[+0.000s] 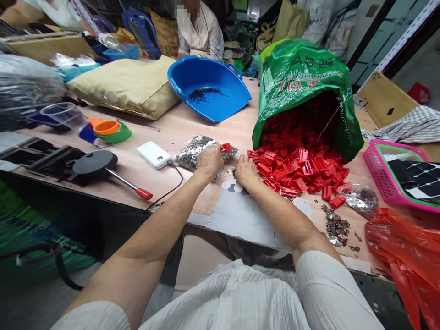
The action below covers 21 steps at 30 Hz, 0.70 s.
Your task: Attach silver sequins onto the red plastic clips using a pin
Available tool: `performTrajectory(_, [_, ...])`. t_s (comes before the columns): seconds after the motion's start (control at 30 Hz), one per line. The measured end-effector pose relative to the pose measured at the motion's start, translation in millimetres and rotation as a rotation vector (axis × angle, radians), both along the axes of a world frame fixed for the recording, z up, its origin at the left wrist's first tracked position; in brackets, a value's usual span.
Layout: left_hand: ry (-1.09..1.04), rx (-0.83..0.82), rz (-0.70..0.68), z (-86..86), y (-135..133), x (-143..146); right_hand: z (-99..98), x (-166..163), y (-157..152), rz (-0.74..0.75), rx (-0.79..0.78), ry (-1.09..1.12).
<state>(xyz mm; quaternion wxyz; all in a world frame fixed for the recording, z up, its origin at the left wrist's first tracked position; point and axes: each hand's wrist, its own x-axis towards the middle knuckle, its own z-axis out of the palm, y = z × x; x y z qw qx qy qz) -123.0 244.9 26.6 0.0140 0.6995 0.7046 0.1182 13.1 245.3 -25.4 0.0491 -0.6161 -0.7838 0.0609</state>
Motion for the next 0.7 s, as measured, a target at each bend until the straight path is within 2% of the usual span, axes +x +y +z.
performTrajectory(0.13, [-0.003, 0.0, 0.01, -1.0, -0.4, -2.0, -1.5, -11.2, 3.2, -0.041, 0.011, 0.059])
performTrajectory(0.27, [0.004, -0.012, 0.025, -1.9, -0.8, -0.9, -1.5, -10.3, -7.6, 0.06, 0.013, 0.033])
performTrajectory(0.4, [0.011, -0.03, 0.019, -6.7, -0.9, 2.4, 0.3, 1.2, -33.1, 0.2, -0.018, 0.007])
performTrajectory(0.7, [0.022, -0.049, -0.078, -16.7, -13.0, 19.9, 3.8, 37.2, -78.3, 0.289, 0.027, 0.004])
